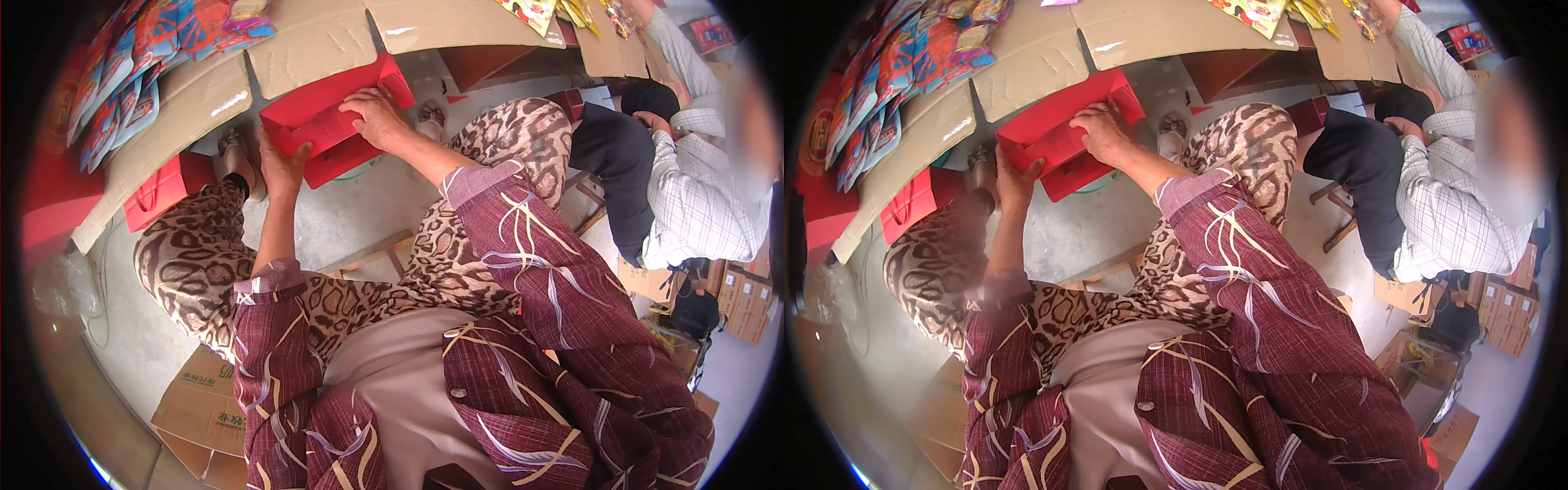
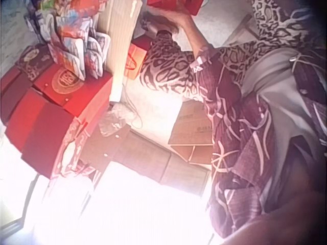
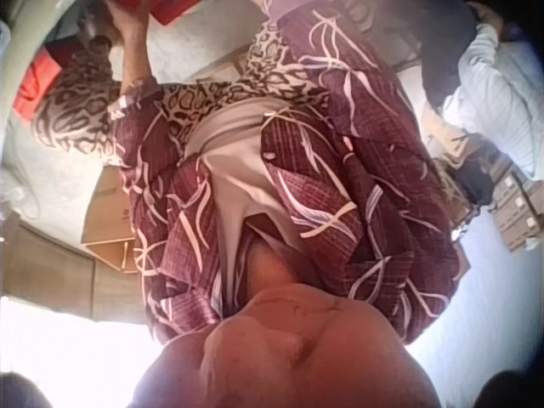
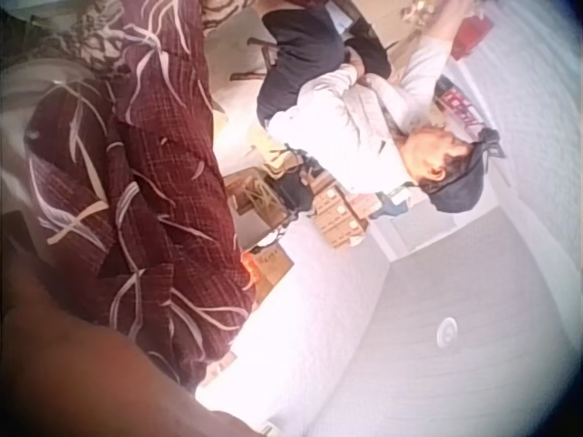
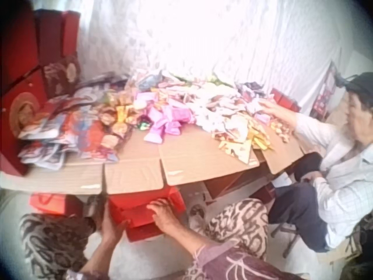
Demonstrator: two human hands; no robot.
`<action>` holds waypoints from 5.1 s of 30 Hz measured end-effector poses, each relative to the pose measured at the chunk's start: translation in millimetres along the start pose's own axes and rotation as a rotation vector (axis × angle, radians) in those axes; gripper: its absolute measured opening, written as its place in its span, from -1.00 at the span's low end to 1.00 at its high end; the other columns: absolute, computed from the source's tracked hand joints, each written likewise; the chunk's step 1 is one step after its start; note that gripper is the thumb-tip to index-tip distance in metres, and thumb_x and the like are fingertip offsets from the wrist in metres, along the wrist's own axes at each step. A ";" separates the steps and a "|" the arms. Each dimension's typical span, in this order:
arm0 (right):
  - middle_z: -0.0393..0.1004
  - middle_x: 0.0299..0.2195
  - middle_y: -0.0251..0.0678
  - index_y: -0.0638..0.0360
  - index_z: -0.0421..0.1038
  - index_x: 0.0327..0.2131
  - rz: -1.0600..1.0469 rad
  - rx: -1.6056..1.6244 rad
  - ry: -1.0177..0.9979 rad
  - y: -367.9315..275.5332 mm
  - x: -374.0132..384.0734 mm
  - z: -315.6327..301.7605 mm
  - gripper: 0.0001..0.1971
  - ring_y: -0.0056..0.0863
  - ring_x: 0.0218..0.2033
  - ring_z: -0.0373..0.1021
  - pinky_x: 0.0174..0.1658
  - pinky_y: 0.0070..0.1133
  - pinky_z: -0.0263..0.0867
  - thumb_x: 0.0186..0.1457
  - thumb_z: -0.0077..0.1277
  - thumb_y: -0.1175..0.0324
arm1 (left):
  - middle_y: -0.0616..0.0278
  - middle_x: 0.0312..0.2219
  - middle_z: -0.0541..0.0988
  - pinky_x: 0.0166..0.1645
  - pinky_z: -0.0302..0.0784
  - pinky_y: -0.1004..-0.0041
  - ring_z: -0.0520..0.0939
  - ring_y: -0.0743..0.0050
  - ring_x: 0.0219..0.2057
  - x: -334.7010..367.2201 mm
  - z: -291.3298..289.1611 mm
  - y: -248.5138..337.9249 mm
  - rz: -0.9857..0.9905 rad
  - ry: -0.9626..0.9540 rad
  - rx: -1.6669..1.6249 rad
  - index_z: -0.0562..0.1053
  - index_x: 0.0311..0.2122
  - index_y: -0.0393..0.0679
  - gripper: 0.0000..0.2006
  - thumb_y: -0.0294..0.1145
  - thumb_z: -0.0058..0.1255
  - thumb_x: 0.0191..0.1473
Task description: Packing various snacks and treats into small red gift boxes for retail or distribution.
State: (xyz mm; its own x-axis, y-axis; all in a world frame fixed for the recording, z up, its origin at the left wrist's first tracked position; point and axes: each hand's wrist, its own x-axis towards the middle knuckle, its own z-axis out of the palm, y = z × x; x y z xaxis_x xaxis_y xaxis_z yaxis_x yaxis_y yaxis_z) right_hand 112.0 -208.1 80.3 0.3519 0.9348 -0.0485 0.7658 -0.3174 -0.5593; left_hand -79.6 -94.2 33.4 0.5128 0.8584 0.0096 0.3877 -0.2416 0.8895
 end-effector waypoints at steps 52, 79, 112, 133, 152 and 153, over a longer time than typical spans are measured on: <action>0.47 -0.07 -0.23 0.19 0.37 0.01 0.717 0.854 0.297 48.6 -3.0 -46.8 -0.53 -0.43 -0.07 0.39 -0.05 -0.49 0.30 0.23 -0.11 0.00 | 0.24 -0.15 0.51 -0.03 0.41 0.27 0.50 0.38 -0.11 -3.3 -24.9 31.4 -0.596 0.055 -0.487 0.32 0.04 -0.16 -0.55 -0.01 -0.08 0.23; 0.42 -0.40 -0.30 0.09 0.33 -0.13 0.897 1.190 -0.141 84.4 -93.0 -50.3 -0.41 -0.34 -0.31 0.38 -0.27 -0.27 0.38 0.16 -0.20 -0.28 | 0.17 -0.19 0.45 -0.02 0.39 0.05 0.46 0.16 -0.08 -59.3 -72.5 15.0 -0.828 -0.333 -0.536 0.40 -0.20 -0.10 -0.27 0.49 -0.30 0.04; 0.34 0.07 -0.19 0.15 0.25 0.13 0.761 0.885 0.075 30.2 -56.1 -56.8 -0.38 -0.32 0.06 0.30 0.03 -0.37 0.30 0.06 0.11 0.06 | 0.32 -0.08 0.47 -0.23 0.47 0.51 0.52 0.56 -0.21 -21.9 -51.3 39.9 -0.448 -0.124 -0.409 0.30 0.19 -0.12 -0.47 -0.21 0.03 0.12; 0.49 -0.09 -0.29 0.15 0.42 -0.04 0.430 0.692 -0.217 33.8 -81.5 -205.6 -0.64 -0.48 -0.11 0.45 -0.05 -0.41 0.32 0.24 -0.09 0.12 | 0.08 -0.20 0.53 -0.16 0.41 0.52 0.48 0.49 -0.25 -16.8 -71.3 60.9 -0.154 0.065 -0.237 0.32 0.13 -0.36 -0.47 -0.33 0.06 0.07; 0.57 -0.35 -0.32 0.25 0.50 -0.22 0.129 0.688 -0.123 -7.7 -56.2 -166.6 -0.71 -0.59 -0.37 0.52 -0.32 -0.61 0.39 0.16 0.00 0.21 | 0.02 -0.08 0.53 -0.01 0.48 0.30 0.57 0.05 -0.09 -41.9 -95.1 211.8 0.433 -0.824 0.285 0.42 0.06 -0.16 -0.58 -0.36 0.11 0.06; 0.58 -0.34 -0.32 0.27 0.50 -0.21 0.135 0.692 -0.116 -10.6 -55.6 -166.1 -0.71 -0.60 -0.37 0.51 -0.31 -0.62 0.39 0.16 0.00 0.23 | 0.01 -0.07 0.52 -0.03 0.49 0.24 0.55 -0.03 -0.08 -36.1 -88.3 214.7 0.420 -0.947 0.326 0.42 0.07 -0.10 -0.56 -0.31 0.11 0.05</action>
State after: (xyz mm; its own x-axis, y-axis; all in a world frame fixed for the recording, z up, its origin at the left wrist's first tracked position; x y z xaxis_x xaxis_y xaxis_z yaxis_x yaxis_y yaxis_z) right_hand 173.7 -283.2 226.4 0.3306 0.9176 -0.2209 0.1884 -0.2935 -0.9372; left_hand -82.5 -137.1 264.4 0.9805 0.0152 -0.1960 0.1566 -0.6632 0.7318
